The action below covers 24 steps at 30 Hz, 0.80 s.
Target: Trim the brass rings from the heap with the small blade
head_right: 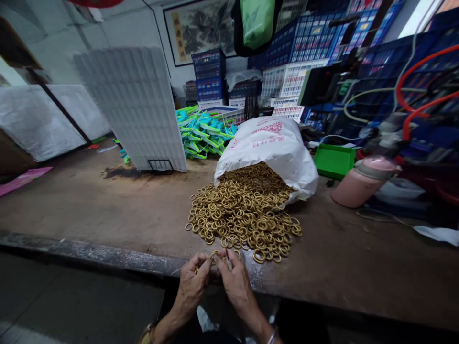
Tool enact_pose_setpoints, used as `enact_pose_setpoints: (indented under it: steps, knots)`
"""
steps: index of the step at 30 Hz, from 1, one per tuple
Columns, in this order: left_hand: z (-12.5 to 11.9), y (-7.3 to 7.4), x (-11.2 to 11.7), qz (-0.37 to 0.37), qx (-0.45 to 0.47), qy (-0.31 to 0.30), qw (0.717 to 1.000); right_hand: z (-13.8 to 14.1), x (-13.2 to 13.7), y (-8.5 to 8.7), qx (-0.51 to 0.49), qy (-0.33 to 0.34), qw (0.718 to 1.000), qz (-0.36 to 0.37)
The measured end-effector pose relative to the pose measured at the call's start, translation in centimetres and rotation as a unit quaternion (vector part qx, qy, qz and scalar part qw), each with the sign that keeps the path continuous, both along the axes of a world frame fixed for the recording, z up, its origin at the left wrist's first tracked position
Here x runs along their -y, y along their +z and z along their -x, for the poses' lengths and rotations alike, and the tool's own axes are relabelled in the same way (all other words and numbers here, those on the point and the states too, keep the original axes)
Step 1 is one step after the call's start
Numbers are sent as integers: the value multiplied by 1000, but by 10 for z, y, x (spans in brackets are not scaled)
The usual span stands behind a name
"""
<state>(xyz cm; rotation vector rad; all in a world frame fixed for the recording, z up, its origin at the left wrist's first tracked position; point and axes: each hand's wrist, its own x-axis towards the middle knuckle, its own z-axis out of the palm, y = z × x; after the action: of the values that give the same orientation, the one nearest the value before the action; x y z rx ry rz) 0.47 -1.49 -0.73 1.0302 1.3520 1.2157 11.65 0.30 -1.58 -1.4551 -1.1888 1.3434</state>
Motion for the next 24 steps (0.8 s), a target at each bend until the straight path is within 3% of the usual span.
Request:
enact_pose_setpoints:
  steps: [4, 8, 13, 17, 24]
  knots:
    - [4, -2, 0, -83, -130, -57, 986, -9, -5, 6, 79, 51, 993, -68]
    - [2, -2, -2, -92, -163, -89, 978, -10, -9, -1, 89, 106, 987, -86]
    - [0, 2, -6, -46, -37, -102, 993, -5, -15, -18, -18, 77, 997, -4]
    - [1, 2, -6, 50, 71, -116, 989, 0, -14, -26, -75, 62, 994, 42]
    - [3, 4, -3, 96, 134, -125, 978, -2, -9, -11, -85, 83, 991, 64]
